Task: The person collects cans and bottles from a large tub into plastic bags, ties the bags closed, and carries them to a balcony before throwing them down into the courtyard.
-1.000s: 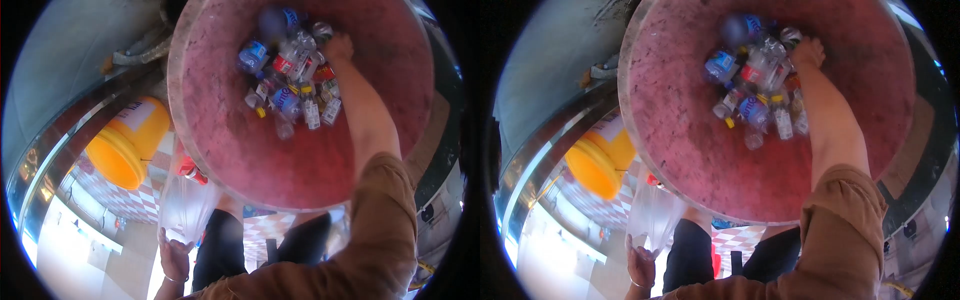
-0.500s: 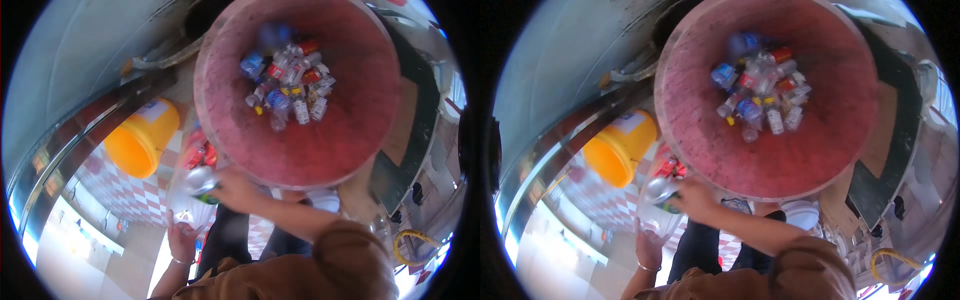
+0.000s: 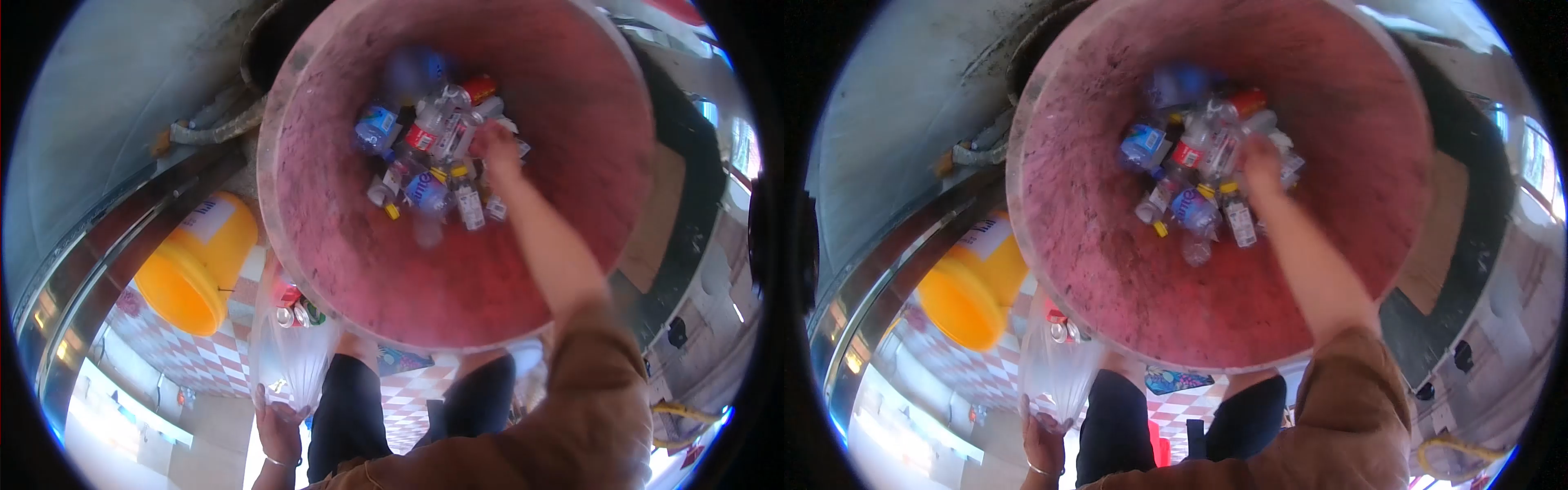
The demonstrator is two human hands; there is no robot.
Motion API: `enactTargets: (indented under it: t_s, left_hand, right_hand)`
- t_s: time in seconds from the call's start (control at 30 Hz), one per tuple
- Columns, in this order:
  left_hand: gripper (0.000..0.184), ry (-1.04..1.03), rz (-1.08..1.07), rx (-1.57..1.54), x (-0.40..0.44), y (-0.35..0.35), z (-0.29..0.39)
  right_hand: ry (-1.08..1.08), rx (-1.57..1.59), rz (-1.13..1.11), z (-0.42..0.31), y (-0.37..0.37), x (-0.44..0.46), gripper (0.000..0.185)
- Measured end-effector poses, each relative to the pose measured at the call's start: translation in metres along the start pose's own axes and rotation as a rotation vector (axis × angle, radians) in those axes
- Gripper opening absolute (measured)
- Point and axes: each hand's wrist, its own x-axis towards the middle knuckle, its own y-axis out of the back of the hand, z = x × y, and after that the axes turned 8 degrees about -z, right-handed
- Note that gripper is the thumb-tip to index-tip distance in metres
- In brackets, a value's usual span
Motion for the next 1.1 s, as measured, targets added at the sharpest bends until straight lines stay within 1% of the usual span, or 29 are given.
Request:
enactTargets:
  t_s: [0.03, 0.07, 0.13, 0.17, 0.23, 0.3, 0.37, 0.4, 0.47, 0.5, 0.53, 0.57, 0.63, 0.67, 0.7, 0.73, 0.77, 0.8, 0.83, 0.87, 0.9, 0.97, 1.0, 1.03, 1.07, 1.1]
  left_hand:
    - [0.053, -0.028, 0.013, -0.041, 0.002, 0.000, -0.002]
    - [0.051, -0.027, 0.018, -0.039, 0.003, 0.000, -0.002]
    - [0.049, -0.035, 0.029, -0.033, 0.005, -0.003, -0.001]
    - [0.047, -0.048, 0.022, -0.066, 0.007, -0.004, -0.001]
    - [0.046, -0.054, 0.033, -0.034, 0.011, -0.001, -0.004]
    - [0.044, -0.090, 0.016, -0.059, 0.010, -0.008, -0.006]
    - [0.045, -0.070, 0.016, -0.052, 0.007, -0.008, -0.005]
    - [0.046, -0.060, 0.002, -0.058, 0.004, -0.009, -0.007]
    - [0.047, -0.035, -0.044, -0.083, 0.001, -0.011, -0.009]
    - [0.047, -0.027, -0.067, -0.094, -0.001, -0.012, -0.010]
    - [0.048, -0.025, -0.069, -0.110, -0.005, -0.012, -0.012]
    - [0.049, -0.025, -0.070, -0.124, -0.009, -0.011, -0.015]
    - [0.051, -0.032, -0.097, -0.105, -0.016, -0.010, -0.015]
    - [0.051, -0.048, -0.107, -0.106, -0.020, -0.011, -0.013]
    - [0.051, -0.064, -0.115, -0.108, -0.023, -0.012, -0.011]
    - [0.051, -0.081, -0.120, -0.109, -0.027, -0.013, -0.008]
    - [0.051, -0.090, -0.099, -0.138, -0.032, -0.015, -0.005]
    - [0.050, -0.100, -0.079, -0.168, -0.038, -0.020, -0.003]
    - [0.050, -0.110, -0.059, -0.197, -0.043, -0.022, -0.001]
    - [0.050, -0.127, -0.079, -0.172, -0.049, -0.022, 0.001]
    - [0.050, -0.144, -0.095, -0.146, -0.057, -0.019, 0.003]
    - [0.049, -0.165, -0.134, -0.078, -0.068, -0.016, 0.006]
    - [0.049, -0.169, -0.160, -0.037, -0.071, -0.015, 0.007]
    - [0.048, -0.174, -0.189, 0.004, -0.071, -0.014, 0.008]
    - [0.048, -0.155, -0.141, -0.018, -0.068, -0.012, 0.007]
    - [0.048, -0.133, -0.093, -0.039, -0.064, -0.010, 0.005]
  right_hand:
    - [-0.070, -0.113, 0.119, -0.019, -0.012, 0.014, 0.032]
    - [-0.008, -0.344, 0.103, 0.008, 0.007, 0.080, 0.037]
    - [-0.038, -0.361, 0.080, 0.023, 0.007, 0.153, 0.042]
    - [-0.135, -0.151, 0.077, 0.008, -0.009, 0.162, 0.044]
    - [-0.052, -0.405, 0.078, 0.031, -0.009, 0.209, 0.041]
    - [-0.103, -0.442, 0.038, 0.050, -0.011, 0.219, 0.039]
    - [-0.293, -0.279, -0.020, 0.008, -0.030, 0.147, 0.041]
    - [-0.332, -0.262, -0.124, 0.023, -0.026, 0.141, 0.044]
    - [-0.115, -0.045, -0.419, 0.028, -0.033, 0.079, 0.057]
    - [0.078, -0.399, -0.305, 0.023, -0.048, 0.036, 0.066]
    - [0.245, -0.539, -0.317, 0.014, -0.055, -0.008, 0.072]
    - [0.365, -0.465, -0.422, 0.018, -0.058, -0.040, 0.076]
    - [0.332, -0.453, -0.484, -0.020, -0.076, -0.139, 0.081]
    - [0.341, -0.485, -0.548, -0.026, -0.082, -0.177, 0.073]
    - [0.223, -0.380, -0.679, -0.051, -0.089, -0.217, 0.057]
    - [0.061, -0.262, -0.781, -0.061, -0.098, -0.255, 0.044]
    - [0.227, -0.223, -0.914, -0.045, -0.106, -0.280, 0.036]
    - [0.187, -0.173, -1.011, -0.015, -0.120, -0.305, 0.026]
    - [0.251, -0.328, -1.085, -0.001, -0.130, -0.321, 0.027]
    - [0.323, -0.422, -1.094, 0.005, -0.143, -0.338, 0.025]
    - [0.237, -0.691, -1.313, 0.012, -0.156, -0.345, 0.026]
    - [0.545, -0.695, -1.066, 0.073, -0.183, -0.370, 0.028]
    - [0.689, -0.692, -0.934, 0.077, -0.191, -0.377, 0.029]
    - [0.842, -0.975, -0.819, 0.081, -0.195, -0.380, 0.040]
    - [0.836, -0.914, -0.874, 0.087, -0.193, -0.382, 0.039]
    - [0.826, -0.853, -0.926, 0.072, -0.187, -0.376, 0.038]
